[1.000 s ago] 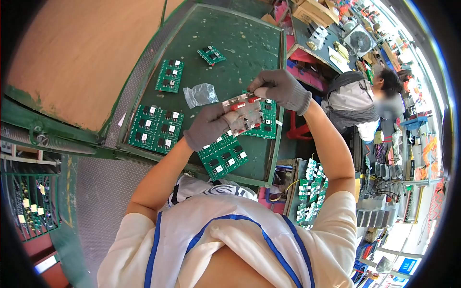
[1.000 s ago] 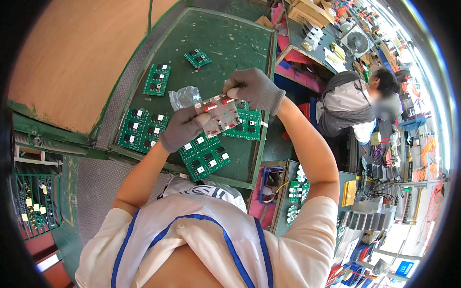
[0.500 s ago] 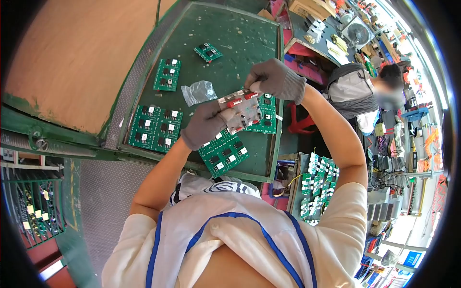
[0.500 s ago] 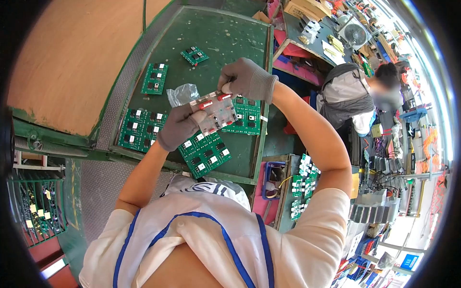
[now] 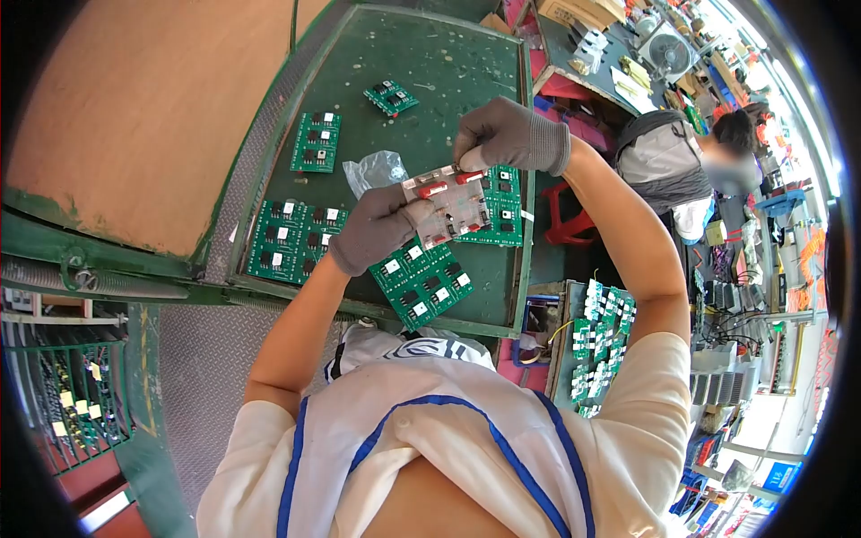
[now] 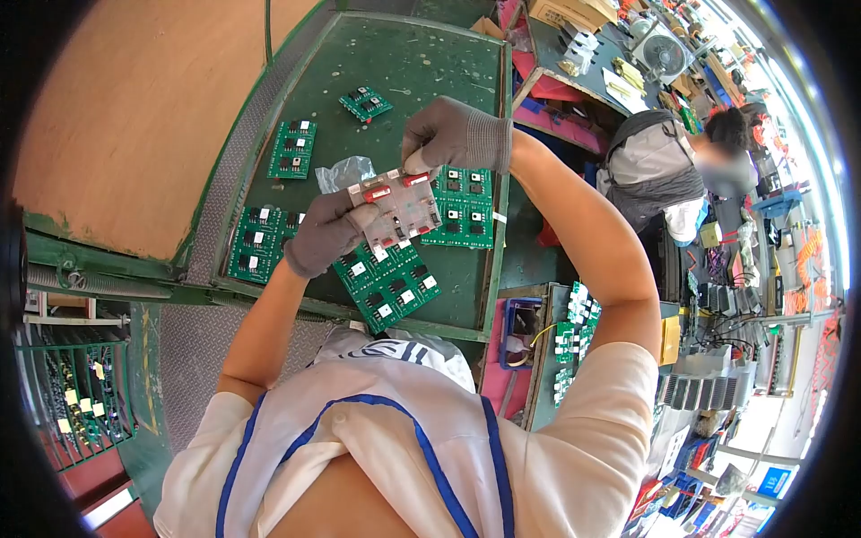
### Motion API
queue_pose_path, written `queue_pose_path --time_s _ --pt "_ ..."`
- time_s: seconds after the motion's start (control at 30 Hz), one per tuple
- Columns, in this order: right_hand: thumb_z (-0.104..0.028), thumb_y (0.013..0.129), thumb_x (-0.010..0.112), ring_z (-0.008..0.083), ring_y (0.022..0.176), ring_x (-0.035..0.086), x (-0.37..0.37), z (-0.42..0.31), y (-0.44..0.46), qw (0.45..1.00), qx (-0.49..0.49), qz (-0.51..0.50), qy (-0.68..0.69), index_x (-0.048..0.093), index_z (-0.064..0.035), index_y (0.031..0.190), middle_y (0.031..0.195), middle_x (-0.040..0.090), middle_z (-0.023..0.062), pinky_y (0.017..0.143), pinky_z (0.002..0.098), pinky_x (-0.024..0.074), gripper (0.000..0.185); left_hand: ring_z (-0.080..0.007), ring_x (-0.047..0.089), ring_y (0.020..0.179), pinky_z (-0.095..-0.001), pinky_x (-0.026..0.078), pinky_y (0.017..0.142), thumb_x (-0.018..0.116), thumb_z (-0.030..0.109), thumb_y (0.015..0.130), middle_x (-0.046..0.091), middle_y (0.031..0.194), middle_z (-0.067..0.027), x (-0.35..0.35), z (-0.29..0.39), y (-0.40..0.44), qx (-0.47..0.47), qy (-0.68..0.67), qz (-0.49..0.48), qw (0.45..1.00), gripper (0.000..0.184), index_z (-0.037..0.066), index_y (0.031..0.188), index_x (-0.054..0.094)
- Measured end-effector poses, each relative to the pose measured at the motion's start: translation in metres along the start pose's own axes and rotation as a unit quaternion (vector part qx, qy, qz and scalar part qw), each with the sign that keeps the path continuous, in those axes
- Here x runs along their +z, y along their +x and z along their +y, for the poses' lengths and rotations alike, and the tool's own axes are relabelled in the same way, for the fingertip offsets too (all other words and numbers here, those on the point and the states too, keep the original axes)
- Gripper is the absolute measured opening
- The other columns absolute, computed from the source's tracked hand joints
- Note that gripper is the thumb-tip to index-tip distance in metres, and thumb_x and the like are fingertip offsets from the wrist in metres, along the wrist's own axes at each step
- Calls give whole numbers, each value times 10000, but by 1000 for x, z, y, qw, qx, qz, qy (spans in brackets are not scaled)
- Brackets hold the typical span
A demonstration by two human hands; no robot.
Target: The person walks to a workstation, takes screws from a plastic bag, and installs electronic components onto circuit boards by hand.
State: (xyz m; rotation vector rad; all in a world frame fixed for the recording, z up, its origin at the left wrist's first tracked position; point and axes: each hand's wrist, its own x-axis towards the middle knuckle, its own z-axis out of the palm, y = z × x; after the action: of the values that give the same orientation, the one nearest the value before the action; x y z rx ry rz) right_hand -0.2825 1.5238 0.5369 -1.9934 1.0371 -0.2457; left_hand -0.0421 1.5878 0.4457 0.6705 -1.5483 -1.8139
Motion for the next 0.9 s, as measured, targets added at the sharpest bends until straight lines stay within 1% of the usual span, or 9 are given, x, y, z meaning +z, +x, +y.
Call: queue_pose_path --time_s 0.07,0.2,0.27,0.4,0.47,0.57,0.7,0.8,0.9 --pt "-181 752 715 97 669 565 1 -5 -1 1000 -14 8 -14 681 4 816 712 638 42 617 266 459 199 -74 569 884 -228 489 737 510 87 945 635 1017 -47 0 8 -3 -50 -61 1 997 318 -32 1239 544" --pt "-185 747 716 95 663 561 -1 -8 -2 1000 -26 2 -15 680 1 813 706 634 38 610 266 456 201 -71 573 877 -229 491 732 514 89 941 639 1010 -51 -2 6 -3 -32 -38 -1 999 313 -33 1227 553" --pt "-184 741 716 88 652 553 0 -13 -3 999 3 16 32 676 -2 795 694 625 30 604 261 449 194 -68 574 865 -224 490 716 517 93 939 641 1002 -52 -3 6 -3 -13 -57 -6 998 315 -36 1224 554" --pt "-169 744 712 81 651 545 1 -29 -1 998 42 38 6 671 -4 774 684 615 24 599 258 441 173 -72 579 858 -225 495 718 526 104 935 644 986 -54 -7 5 2 -7 -51 -11 999 315 -39 1214 559" --pt "-161 749 709 76 654 538 2 -28 2 999 34 41 -6 668 -4 760 688 607 19 595 257 434 163 -3 396 513 -173 277 448 562 208 914 579 723 22 -4 0 5 54 -25 41 997 336 -23 1155 601" --pt "-156 753 706 79 657 535 2 -17 4 999 -26 36 9 663 -2 759 699 608 24 597 263 435 160 -2 390 499 -174 264 429 568 226 914 576 718 20 -7 10 -2 -6 -43 23 999 341 -26 1141 608" --pt "-153 752 704 87 659 535 2 -15 7 998 -50 31 25 657 -1 760 696 604 26 606 268 436 159 -3 383 483 -176 255 412 576 241 912 571 704 20 -6 10 -1 26 -47 20 998 351 -27 1136 608" --pt "-147 754 700 95 680 541 3 -16 5 997 -14 27 65 646 4 747 710 605 34 628 269 438 161 -5 380 472 -179 256 406 586 247 908 568 692 21 -7 8 0 34 -35 24 999 355 -29 1130 610" --pt "-140 752 699 97 701 541 6 -13 5 993 -29 37 109 628 6 739 741 607 39 645 266 437 162 -16 396 521 -190 301 456 552 157 922 543 676 35 -6 15 -2 18 -23 26 999 304 -24 1161 603"
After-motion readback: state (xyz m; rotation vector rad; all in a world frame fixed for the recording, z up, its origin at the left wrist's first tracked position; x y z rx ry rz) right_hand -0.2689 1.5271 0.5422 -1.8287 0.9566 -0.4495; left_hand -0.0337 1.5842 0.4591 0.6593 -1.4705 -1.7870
